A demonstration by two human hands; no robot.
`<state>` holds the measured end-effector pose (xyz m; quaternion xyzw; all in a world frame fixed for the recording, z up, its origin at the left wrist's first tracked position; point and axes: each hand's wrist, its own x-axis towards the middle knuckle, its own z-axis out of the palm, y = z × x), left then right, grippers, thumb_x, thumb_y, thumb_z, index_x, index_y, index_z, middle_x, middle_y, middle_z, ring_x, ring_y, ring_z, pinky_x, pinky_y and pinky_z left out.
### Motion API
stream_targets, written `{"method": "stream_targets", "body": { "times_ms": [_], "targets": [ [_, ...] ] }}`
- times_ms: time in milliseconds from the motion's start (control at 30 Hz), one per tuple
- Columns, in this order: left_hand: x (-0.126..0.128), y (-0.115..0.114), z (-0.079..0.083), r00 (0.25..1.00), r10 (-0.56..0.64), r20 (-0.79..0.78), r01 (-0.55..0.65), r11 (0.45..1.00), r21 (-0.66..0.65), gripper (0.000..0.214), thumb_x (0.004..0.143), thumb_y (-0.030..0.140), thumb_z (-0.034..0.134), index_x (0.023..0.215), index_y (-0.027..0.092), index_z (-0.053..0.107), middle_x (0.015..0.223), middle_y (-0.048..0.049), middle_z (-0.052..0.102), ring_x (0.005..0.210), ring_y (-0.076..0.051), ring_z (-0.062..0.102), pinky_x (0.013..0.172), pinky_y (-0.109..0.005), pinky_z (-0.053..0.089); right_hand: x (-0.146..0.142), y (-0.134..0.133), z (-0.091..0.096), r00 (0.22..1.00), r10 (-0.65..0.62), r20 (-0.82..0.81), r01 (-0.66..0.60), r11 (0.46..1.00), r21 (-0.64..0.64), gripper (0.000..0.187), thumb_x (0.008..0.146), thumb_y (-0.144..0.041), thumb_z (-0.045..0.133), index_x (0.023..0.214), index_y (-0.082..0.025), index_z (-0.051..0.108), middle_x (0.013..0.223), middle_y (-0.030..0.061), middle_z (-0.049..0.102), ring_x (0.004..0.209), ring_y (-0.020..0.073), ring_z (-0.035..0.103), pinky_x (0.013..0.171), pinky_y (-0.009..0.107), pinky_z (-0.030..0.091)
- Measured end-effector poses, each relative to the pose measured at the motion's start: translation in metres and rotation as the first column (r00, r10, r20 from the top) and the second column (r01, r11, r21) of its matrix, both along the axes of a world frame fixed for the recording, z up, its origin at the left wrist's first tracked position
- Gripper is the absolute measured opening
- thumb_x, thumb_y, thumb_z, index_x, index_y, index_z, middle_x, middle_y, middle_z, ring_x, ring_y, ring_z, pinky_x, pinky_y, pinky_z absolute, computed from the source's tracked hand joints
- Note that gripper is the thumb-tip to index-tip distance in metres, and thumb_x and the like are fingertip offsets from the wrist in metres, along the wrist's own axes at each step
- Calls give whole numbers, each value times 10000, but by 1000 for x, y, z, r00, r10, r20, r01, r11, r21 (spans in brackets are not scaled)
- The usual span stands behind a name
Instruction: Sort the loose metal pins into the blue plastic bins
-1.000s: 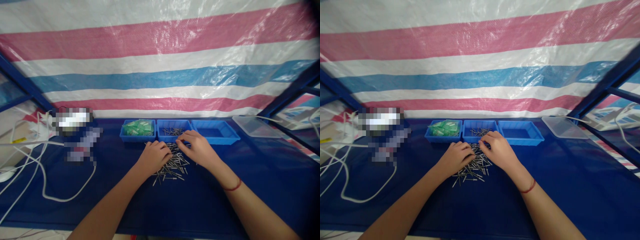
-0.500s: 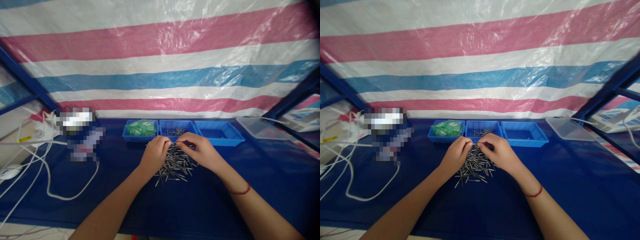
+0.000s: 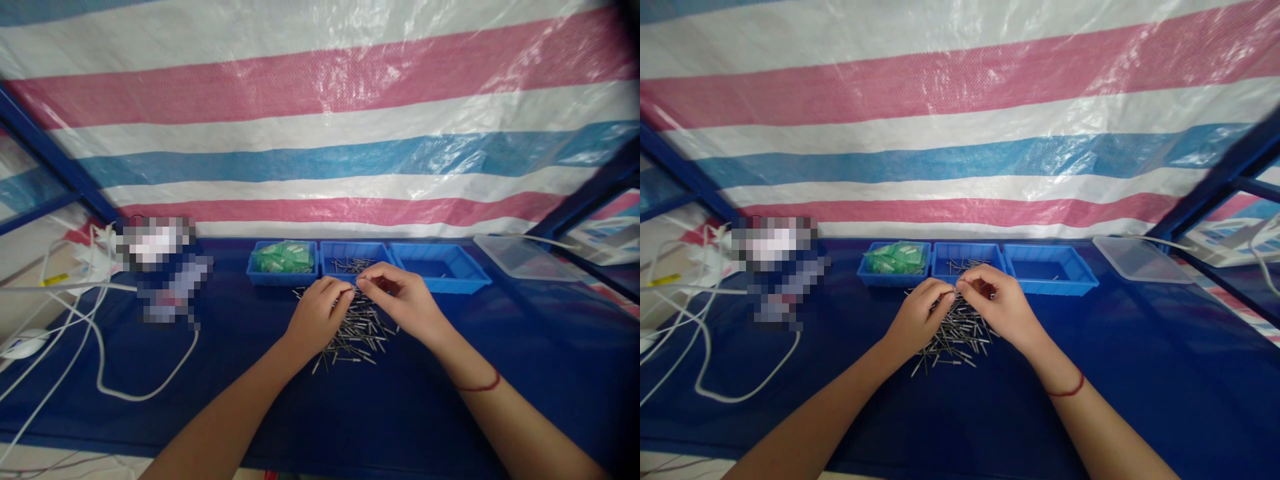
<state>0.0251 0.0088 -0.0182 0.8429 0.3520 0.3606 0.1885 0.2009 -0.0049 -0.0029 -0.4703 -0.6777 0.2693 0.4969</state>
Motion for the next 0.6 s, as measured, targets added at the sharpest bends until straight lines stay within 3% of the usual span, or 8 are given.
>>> {"method": "stream_targets", "body": {
  "times_ms": [200,400,600],
  "targets": [
    [0,2,-4,1000,15,11,-15,999,-44,157,940,270,460,907,186,589,883,-40,595,858,-176,571,773,-290,450,0,0,0,992,-16,126,8,998,65,160,835,-355,603,809,-199,631,733,23,629,578,124,496,522,271,408],
    [-2,3,4,989,96,108,-91,995,-52,126,922,272,488,899,187,579,888,-31,594,855,-165,559,783,-287,439,5,2,2,983,-22,183,4,995,98,136,850,-327,588,814,-203,633,720,14,611,593,129,501,542,276,414],
    [-2,3,7,979,109,171,-102,993,-54,115,917,268,500,897,185,577,899,-31,601,837,-154,563,755,-272,442,7,1,7,951,41,306,-94,982,163,135,871,-279,545,837,-212,657,841,57,630,745,174,576,641,319,481]
  ]
}}
